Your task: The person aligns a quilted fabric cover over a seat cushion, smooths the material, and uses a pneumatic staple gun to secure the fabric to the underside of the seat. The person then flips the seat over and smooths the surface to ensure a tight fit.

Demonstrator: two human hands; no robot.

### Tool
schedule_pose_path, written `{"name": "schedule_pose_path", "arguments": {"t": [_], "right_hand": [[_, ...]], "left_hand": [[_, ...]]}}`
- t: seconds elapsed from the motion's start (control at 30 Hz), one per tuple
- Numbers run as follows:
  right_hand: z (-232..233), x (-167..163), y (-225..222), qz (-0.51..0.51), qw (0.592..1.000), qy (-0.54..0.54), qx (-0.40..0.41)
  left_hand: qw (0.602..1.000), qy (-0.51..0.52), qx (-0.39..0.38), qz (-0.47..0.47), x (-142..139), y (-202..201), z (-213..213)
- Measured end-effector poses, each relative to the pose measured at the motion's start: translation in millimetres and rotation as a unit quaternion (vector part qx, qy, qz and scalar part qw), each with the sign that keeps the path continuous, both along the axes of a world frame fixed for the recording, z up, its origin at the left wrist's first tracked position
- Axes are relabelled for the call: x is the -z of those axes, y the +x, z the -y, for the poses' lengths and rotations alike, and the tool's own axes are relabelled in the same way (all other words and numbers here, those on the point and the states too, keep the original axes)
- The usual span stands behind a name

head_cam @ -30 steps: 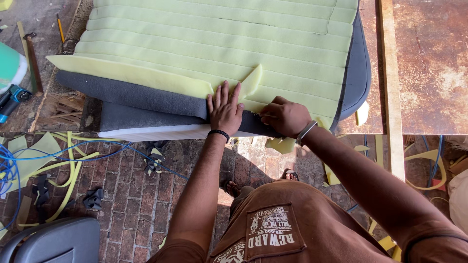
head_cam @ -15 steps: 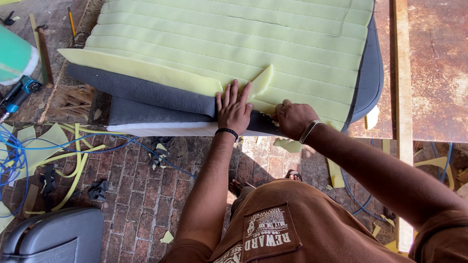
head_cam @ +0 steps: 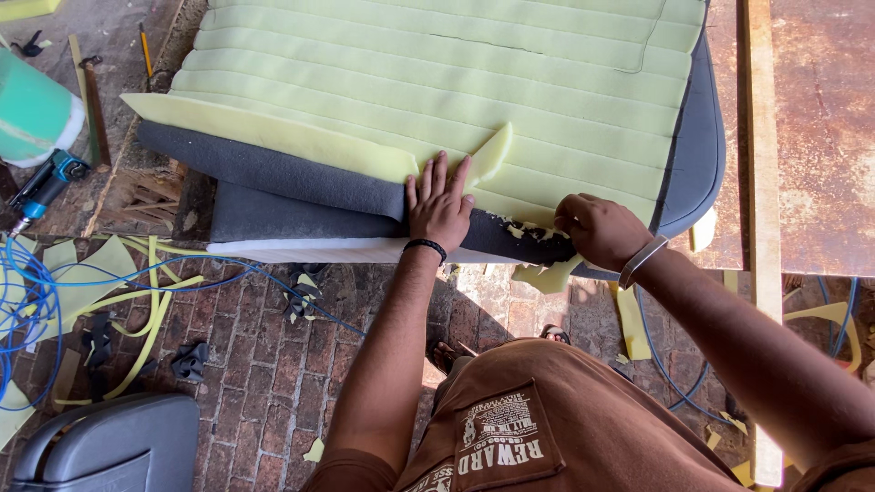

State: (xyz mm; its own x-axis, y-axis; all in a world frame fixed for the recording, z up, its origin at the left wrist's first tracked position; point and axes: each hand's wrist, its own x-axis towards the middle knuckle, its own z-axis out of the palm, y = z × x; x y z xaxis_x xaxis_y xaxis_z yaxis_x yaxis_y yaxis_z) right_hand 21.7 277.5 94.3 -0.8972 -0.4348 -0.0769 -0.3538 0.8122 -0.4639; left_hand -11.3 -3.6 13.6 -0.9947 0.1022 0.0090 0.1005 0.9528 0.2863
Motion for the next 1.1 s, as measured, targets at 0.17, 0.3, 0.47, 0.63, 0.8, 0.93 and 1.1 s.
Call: {"name": "schedule_pose_path", "arguments": {"t": [0.17, 0.3, 0.47, 0.63, 0.8, 0.93, 1.1], "right_hand": [[10.0, 4.3, -8.0, 0.019, 0.998, -0.039, 0.042], [28.7, 3.3, -22.6, -0.016, 0.999, -0.031, 0.018], [38.8, 11.2, -31.8, -0.084, 0.996, 0.032, 0.006], [28.6, 17.9, -23.6, -0.032, 0.99, 0.14, 0.0], [-4.1, 14.7, -8.4, -0.026, 0.997, 0.076, 0.021], [-15.4, 10.6, -6.3, -0.03, 0.993, -0.047, 0.107], [-6.8, 4.3, -0.6, -0.006, 0.992, -0.087, 0.094]], "left_hand": [[1.0, -0.004, 0.012, -0.004, -1.9, -21.0, 0.7], [1.0, -0.004, 0.014, -0.009, -1.2, -28.7, -0.6], [1.0, -0.002, 0.013, -0.015, -0.7, -28.6, 0.1], [1.0, 0.0, 0.007, -0.014, -0.5, -28.6, 0.3], [1.0, -0.003, 0.011, -0.012, 1.4, -30.0, 0.7], [1.0, -0.011, 0.014, -0.018, 2.5, -30.7, 1.6], [0.999, -0.016, 0.013, -0.025, 2.9, -29.1, 0.2]]}}
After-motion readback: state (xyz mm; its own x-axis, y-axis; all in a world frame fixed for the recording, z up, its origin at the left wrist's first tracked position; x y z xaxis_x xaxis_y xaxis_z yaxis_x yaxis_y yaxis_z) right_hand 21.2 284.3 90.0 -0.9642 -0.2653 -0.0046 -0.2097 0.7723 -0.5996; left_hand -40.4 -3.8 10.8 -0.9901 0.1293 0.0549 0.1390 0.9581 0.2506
